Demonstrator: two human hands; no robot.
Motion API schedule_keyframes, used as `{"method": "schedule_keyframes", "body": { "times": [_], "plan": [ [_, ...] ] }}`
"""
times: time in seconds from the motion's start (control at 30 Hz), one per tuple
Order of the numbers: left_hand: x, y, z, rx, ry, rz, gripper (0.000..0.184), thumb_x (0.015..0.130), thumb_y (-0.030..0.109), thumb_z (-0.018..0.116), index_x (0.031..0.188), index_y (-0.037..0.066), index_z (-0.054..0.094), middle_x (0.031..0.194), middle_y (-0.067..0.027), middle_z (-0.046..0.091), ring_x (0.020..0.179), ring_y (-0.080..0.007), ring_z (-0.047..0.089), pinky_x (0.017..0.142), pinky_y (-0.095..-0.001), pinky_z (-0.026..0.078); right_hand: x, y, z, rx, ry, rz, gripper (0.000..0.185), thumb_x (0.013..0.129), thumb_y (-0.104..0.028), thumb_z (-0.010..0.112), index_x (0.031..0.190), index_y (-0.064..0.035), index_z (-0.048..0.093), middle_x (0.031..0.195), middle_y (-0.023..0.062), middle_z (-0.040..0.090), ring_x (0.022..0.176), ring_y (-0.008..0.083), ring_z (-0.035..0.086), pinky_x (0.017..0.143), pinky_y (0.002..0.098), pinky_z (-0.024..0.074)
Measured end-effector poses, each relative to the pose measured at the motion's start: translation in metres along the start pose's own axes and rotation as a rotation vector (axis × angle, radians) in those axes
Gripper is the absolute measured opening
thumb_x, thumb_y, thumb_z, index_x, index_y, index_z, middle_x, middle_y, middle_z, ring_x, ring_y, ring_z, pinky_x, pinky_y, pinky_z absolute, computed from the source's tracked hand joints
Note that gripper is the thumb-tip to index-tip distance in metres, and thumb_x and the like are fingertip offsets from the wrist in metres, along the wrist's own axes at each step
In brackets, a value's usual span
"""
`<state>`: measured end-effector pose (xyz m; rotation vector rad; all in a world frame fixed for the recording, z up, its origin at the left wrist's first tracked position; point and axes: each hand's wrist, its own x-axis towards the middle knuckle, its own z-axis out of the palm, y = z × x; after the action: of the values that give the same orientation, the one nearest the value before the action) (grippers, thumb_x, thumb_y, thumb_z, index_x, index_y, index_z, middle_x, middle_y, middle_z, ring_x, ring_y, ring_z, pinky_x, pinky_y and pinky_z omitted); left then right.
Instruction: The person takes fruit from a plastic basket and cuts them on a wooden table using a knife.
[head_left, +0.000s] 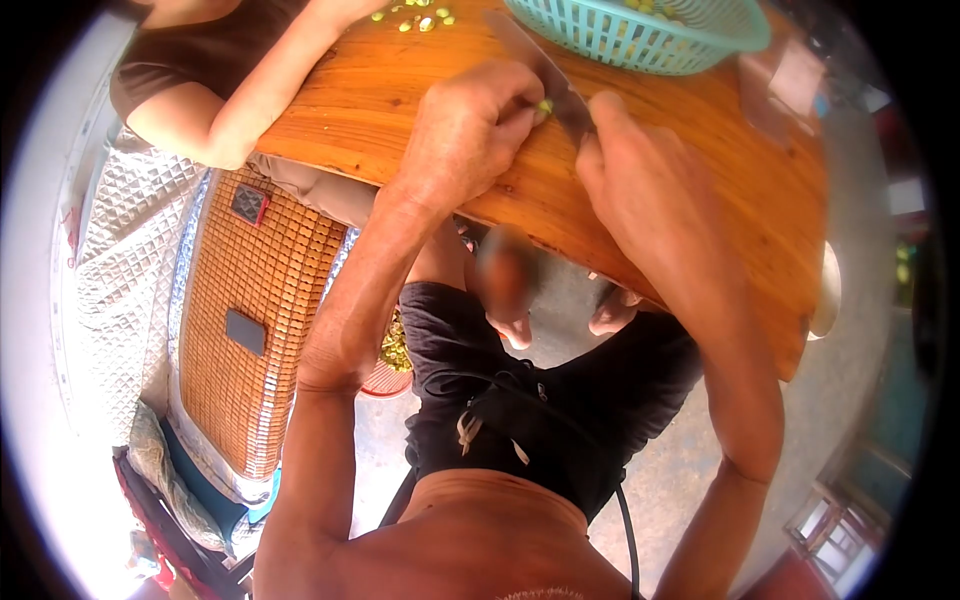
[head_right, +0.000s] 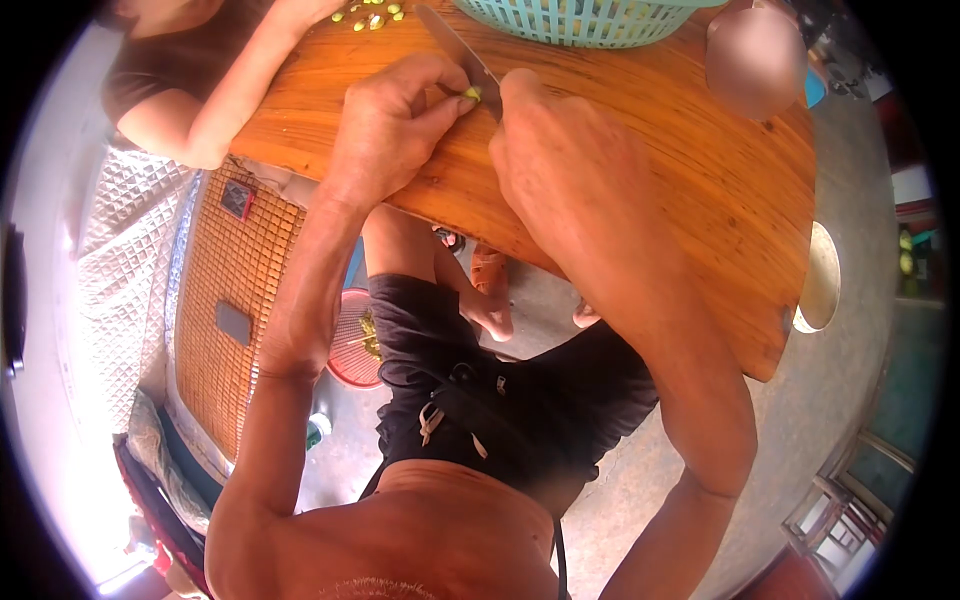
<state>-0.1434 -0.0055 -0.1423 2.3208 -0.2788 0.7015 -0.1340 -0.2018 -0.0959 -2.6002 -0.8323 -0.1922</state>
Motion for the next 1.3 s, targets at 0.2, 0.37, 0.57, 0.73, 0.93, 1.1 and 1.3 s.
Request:
{"method": "schedule_keyframes", "body": {
  "times": [0.2, 0.37, 0.57, 0.73, 0.93, 1.1, 1.3],
  "plan": [
    [-0.001, 0.0, 0.002, -0.037, 0.007, -0.044, 0.012, 0.09, 0.008, 0.078, 0.1, 0.007, 0.071, 0.068, -0.0032, 0.062, 0.059, -0.0079, 0.057, 0.055, -0.0291, 0.049, 0.003, 0.003, 0.002, 0.033, -0.001, -0.012, 0.014, 0.096, -0.013, 0.059, 0.098, 0.0004, 0.057, 0.082, 0.0273, 0.07, 0.083, 0.0476, 0.069, 0.073, 0.0566, 0.0542],
    [0.001, 0.002, 0.002, 0.049, 0.025, -0.045, 0.014, 0.09, 0.012, 0.078, 0.102, 0.008, 0.072, 0.074, -0.0062, 0.067, 0.06, -0.0135, 0.063, 0.058, -0.0323, 0.053, -0.001, 0.006, -0.009, 0.195, -0.097, 0.069, 0.016, 0.1, -0.014, 0.053, 0.1, 0.0013, 0.051, 0.089, 0.0336, 0.064, 0.086, 0.0563, 0.059, 0.076, 0.0626, 0.0426],
    [0.024, -0.022, -0.006, 0.206, 0.034, -0.111, 0.021, 0.092, 0.021, 0.077, 0.106, 0.006, 0.072, 0.089, -0.0135, 0.075, 0.07, -0.0265, 0.07, 0.068, -0.0384, 0.056, -0.038, 0.033, -0.017, 0.257, 0.02, 0.072, 0.017, 0.101, -0.016, 0.055, 0.099, 0.001, 0.053, 0.075, 0.0241, 0.059, 0.064, 0.0411, 0.059, 0.064, 0.0502, 0.0463],
    [0.075, -0.067, -0.008, 0.343, 0.037, -0.21, 0.025, 0.09, 0.028, 0.075, 0.101, 0.005, 0.073, 0.096, -0.0197, 0.075, 0.093, -0.0402, 0.071, 0.083, -0.0467, 0.056, -0.047, 0.039, -0.031, 0.4, -0.068, 0.215, 0.015, 0.102, -0.015, 0.055, 0.1, -0.0003, 0.057, 0.069, 0.0125, 0.056, 0.057, 0.0205, 0.056, 0.057, 0.0391, 0.0456],
    [0.102, -0.086, -0.001, 0.456, 0.06, -0.234, 0.029, 0.091, 0.031, 0.074, 0.108, 0.007, 0.071, 0.098, -0.0165, 0.076, 0.092, -0.0398, 0.072, 0.084, -0.0493, 0.056, -0.048, 0.045, -0.028, 0.422, -0.038, 0.161, 0.015, 0.1, -0.016, 0.056, 0.101, -0.0011, 0.059, 0.077, 0.0185, 0.062, 0.07, 0.0339, 0.06, 0.065, 0.0479, 0.0467],
    [0.063, -0.056, -0.016, 0.403, 0.048, -0.258, 0.029, 0.094, 0.032, 0.069, 0.113, 0.01, 0.067, 0.095, -0.0157, 0.076, 0.091, -0.0408, 0.071, 0.082, -0.0517, 0.056, -0.047, 0.037, -0.039, 0.513, -0.176, 0.332, 0.016, 0.098, -0.018, 0.057, 0.1, -0.0014, 0.058, 0.087, 0.0265, 0.068, 0.084, 0.0498, 0.064, 0.075, 0.0583, 0.0472],
    [0.027, -0.012, 0.009, 0.352, -0.143, 0.031, 0.026, 0.098, 0.029, 0.067, 0.114, 0.01, 0.064, 0.11, -0.0155, 0.072, 0.103, -0.0404, 0.068, 0.088, -0.0477, 0.054, -0.045, 0.043, -0.025, 0.52, -0.057, 0.212, 0.019, 0.099, -0.017, 0.054, 0.106, 0.0003, 0.059, 0.084, 0.0255, 0.066, 0.074, 0.0451, 0.064, 0.071, 0.0529, 0.0492]
  ]
}}
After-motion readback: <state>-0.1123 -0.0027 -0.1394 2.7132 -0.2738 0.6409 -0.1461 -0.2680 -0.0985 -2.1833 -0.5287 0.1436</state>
